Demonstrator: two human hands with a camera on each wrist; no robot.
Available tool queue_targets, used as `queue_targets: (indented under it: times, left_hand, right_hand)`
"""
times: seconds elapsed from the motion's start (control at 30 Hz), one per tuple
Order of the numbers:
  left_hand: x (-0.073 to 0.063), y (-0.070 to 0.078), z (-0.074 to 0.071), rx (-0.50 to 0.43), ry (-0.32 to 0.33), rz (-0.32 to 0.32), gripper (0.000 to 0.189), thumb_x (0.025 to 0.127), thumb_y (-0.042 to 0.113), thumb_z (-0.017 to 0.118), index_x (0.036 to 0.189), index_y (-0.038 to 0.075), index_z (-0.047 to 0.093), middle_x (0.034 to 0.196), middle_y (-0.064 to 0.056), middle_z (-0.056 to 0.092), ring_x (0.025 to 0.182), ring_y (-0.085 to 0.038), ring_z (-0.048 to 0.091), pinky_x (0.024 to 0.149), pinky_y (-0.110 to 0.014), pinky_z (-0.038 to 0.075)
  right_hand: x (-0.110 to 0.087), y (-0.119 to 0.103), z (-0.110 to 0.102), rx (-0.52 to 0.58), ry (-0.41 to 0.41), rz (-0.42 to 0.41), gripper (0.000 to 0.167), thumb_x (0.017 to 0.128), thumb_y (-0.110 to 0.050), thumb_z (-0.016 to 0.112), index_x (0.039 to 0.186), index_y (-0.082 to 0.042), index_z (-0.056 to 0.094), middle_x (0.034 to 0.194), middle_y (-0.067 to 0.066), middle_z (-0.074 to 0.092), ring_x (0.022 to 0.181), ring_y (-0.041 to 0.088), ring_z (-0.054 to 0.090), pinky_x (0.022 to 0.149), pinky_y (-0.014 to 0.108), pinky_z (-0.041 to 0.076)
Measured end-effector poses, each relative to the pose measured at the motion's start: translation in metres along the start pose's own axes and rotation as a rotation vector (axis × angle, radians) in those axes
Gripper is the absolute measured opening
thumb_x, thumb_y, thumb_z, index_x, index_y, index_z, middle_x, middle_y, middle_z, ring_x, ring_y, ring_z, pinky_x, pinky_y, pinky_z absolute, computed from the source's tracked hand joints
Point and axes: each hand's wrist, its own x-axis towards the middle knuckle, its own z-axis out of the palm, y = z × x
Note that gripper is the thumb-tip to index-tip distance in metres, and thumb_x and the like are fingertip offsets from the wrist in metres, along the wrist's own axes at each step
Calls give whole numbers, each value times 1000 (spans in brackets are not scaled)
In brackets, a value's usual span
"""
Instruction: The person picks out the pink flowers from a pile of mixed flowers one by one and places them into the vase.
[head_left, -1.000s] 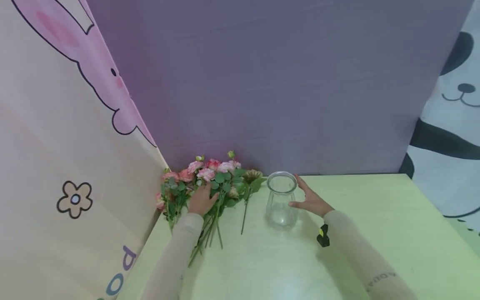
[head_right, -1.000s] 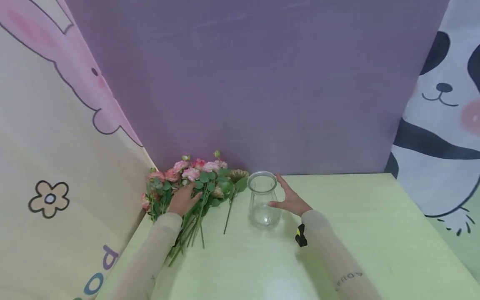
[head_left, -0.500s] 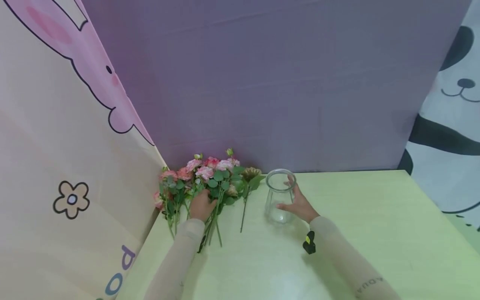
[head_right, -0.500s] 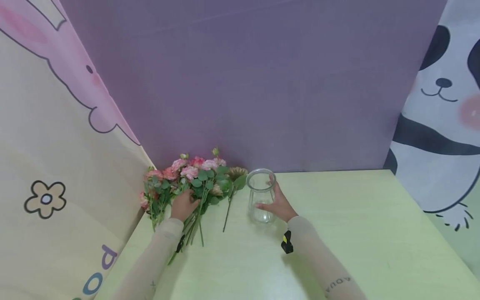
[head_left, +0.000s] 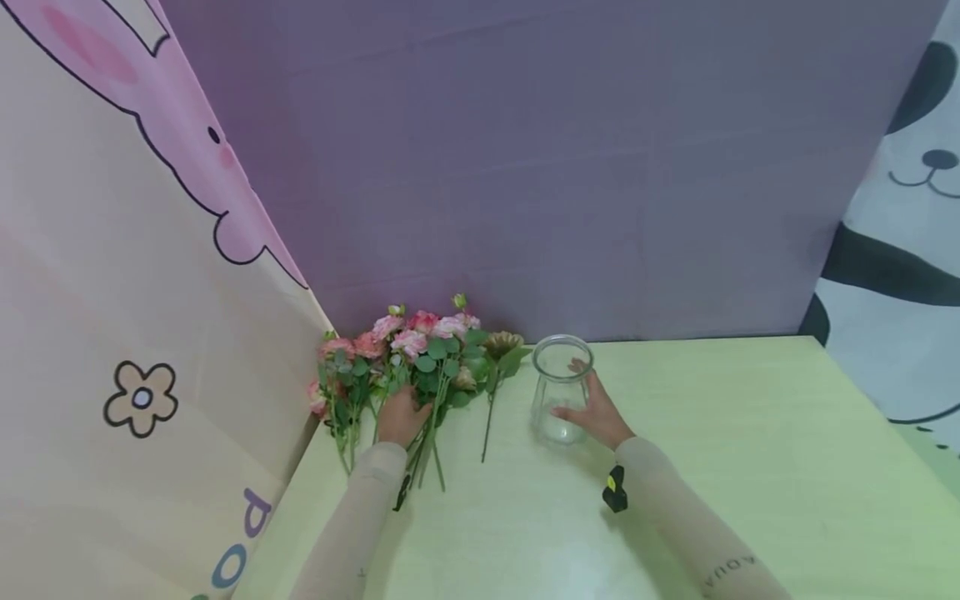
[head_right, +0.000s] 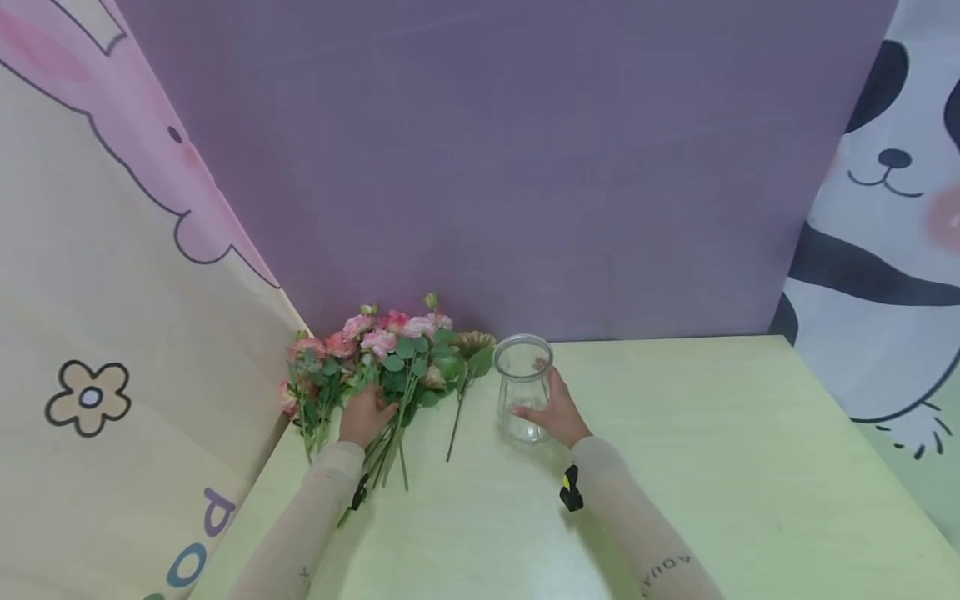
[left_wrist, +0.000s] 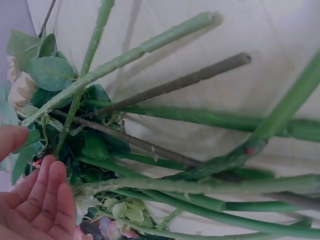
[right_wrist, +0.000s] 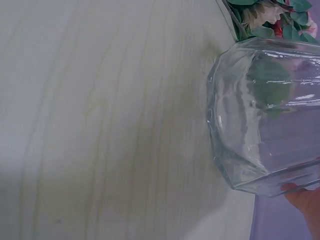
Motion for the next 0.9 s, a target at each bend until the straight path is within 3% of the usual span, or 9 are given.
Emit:
queue_targets:
  times: [0.27, 0.9]
  left_hand:
    - [-3, 3, 5, -4, -27, -30, 21, 86, 22, 68, 87, 1, 67, 74, -10, 66, 61, -19, 59, 56, -36, 51]
    - [-6, -5, 25, -174, -64, -102, 14, 81, 12, 69, 86, -1, 70, 80, -12, 69, 69, -24, 63, 62, -37, 53]
  right_hand:
    - [1, 4, 1, -1, -12, -31, 92, 78, -21, 77, 147, -9, 18, 151, 20, 23, 141, 40, 12, 109, 63, 10]
    - [-2, 5, 1, 21, -25, -10, 90, 81, -20, 75, 148, -14, 15, 155, 15, 18, 142, 39, 10, 109, 65, 9]
